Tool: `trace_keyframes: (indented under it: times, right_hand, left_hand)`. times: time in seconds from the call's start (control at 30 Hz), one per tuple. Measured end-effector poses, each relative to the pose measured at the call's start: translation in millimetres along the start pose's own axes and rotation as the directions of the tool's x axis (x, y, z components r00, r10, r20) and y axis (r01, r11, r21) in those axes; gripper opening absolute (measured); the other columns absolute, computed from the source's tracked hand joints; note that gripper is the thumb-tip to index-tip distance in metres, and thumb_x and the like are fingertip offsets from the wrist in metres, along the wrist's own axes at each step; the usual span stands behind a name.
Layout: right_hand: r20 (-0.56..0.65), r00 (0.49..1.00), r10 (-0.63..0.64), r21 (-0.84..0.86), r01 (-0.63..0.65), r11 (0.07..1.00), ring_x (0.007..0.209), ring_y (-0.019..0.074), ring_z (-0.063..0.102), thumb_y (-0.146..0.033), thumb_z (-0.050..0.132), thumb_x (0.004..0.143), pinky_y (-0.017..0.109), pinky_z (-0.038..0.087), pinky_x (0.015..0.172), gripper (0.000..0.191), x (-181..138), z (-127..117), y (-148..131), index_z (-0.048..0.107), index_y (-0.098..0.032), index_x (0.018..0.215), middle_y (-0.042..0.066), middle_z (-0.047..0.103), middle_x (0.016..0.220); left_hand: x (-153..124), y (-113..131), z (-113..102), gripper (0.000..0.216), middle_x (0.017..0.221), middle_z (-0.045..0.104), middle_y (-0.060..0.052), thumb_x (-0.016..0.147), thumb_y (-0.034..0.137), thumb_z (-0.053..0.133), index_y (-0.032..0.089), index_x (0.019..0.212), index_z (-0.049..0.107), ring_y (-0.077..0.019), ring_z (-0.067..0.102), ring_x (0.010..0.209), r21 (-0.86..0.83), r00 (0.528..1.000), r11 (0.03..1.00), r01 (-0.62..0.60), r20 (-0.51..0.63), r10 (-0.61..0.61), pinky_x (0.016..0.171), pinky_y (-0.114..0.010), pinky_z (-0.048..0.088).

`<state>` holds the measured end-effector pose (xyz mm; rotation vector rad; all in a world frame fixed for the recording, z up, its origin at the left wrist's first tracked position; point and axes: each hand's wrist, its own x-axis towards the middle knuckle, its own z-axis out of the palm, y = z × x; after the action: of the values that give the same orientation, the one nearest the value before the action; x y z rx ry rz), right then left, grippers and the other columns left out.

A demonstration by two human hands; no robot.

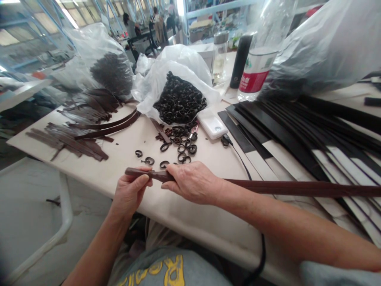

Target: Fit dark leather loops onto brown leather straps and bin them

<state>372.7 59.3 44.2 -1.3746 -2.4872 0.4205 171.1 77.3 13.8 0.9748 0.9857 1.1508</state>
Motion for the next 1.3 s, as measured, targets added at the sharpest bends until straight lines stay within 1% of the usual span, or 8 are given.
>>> trace_keyframes:
  times: [0.1,0.3,0.53,0.8,1.03,1.17,1.23,1.3]
  right_hand:
    - [0.003,1.000,0.008,-0.038,-0.008,0.999,0.060,0.0167,0.060,-0.042,0.055,0.096,0.027,0.019,0.053,0.026,0.3,2.4,0.4,0.055,-0.016,0.094,0.003,0.067,0.070]
    - [0.072,0.997,0.004,-0.004,-0.003,1.000,0.055,0.0152,0.057,-0.041,0.048,0.099,0.027,0.018,0.051,0.029,-2.4,7.0,-2.7,0.058,-0.016,0.090,0.003,0.066,0.067]
    - [0.178,0.983,-0.049,0.146,0.023,0.989,0.062,0.0161,0.061,-0.037,0.046,0.100,0.025,0.025,0.053,0.026,-1.9,4.5,-4.5,0.059,-0.016,0.092,0.005,0.069,0.075]
    - [0.150,0.988,-0.036,0.092,0.023,0.995,0.062,0.0170,0.060,-0.046,0.054,0.096,0.026,0.024,0.054,0.030,2.4,1.1,1.0,0.056,-0.017,0.093,0.004,0.067,0.073]
    - [0.092,0.996,-0.007,0.035,0.004,0.999,0.059,0.0183,0.063,-0.040,0.055,0.096,0.028,0.027,0.052,0.024,-1.8,12.0,1.6,0.057,-0.019,0.085,0.002,0.069,0.071]
    - [-0.186,0.980,-0.064,0.004,0.066,0.998,0.075,0.0207,0.066,-0.036,0.058,0.095,0.029,0.044,0.063,0.018,-3.0,3.6,1.7,0.059,-0.018,0.096,0.007,0.071,0.087]
    - [-0.379,0.894,-0.238,-0.076,0.226,0.971,0.091,0.0232,0.066,-0.028,0.056,0.095,0.033,0.048,0.078,0.019,-5.7,-5.7,2.2,0.059,-0.017,0.110,0.012,0.070,0.103]
    - [-0.430,0.808,-0.402,-0.090,0.405,0.910,0.092,0.0208,0.067,-0.019,0.055,0.094,0.033,0.049,0.082,0.019,-8.8,-10.3,2.6,0.060,-0.018,0.112,0.011,0.071,0.104]
  left_hand:
    - [0.7,6.5,-4.7,0.025,0.066,0.070,-0.001,0.055,0.030,0.089,0.019,0.075,0.078,-0.0090,0.055,0.050,-0.017,0.998,1.000,-0.024,-0.052,0.023,0.057,-0.024,0.049]
    - [-7.5,-12.6,-7.1,0.028,0.073,0.072,-0.002,0.063,0.026,0.086,0.018,0.088,0.078,-0.0124,0.061,0.061,0.046,0.994,0.997,0.055,0.093,-0.059,0.064,-0.025,0.051]
    - [-12.8,-16.0,-3.2,0.027,0.075,0.072,-0.003,0.063,0.029,0.087,0.018,0.085,0.077,-0.0148,0.062,0.063,0.171,0.982,0.985,0.000,0.187,-0.033,0.065,-0.027,0.053]
    - [-3.5,-5.5,-11.6,0.021,0.076,0.071,-0.003,0.062,0.026,0.087,0.018,0.080,0.077,-0.0157,0.063,0.068,0.196,0.979,0.963,-0.186,0.117,0.166,0.065,-0.026,0.052]
    - [-11.8,-4.3,-0.5,0.022,0.069,0.070,-0.001,0.061,0.020,0.085,0.017,0.080,0.074,-0.0154,0.063,0.063,0.140,0.992,0.990,0.002,0.128,-0.020,0.061,-0.026,0.053]
    - [-6.6,-10.3,5.0,0.026,0.071,0.071,-0.003,0.071,0.030,0.081,0.016,0.090,0.070,-0.0162,0.065,0.064,0.002,0.986,0.998,0.056,0.156,-0.056,0.065,-0.028,0.055]
    - [-0.3,-7.4,3.2,0.027,0.072,0.071,-0.002,0.072,0.033,0.080,0.017,0.090,0.069,-0.0155,0.065,0.063,-0.085,0.998,0.996,-0.018,0.060,0.023,0.064,-0.027,0.054]
    - [1.6,-1.0,0.5,0.027,0.072,0.070,-0.001,0.073,0.035,0.080,0.018,0.091,0.068,-0.0144,0.063,0.063,-0.148,0.993,0.982,-0.116,-0.043,0.111,0.064,-0.026,0.053]
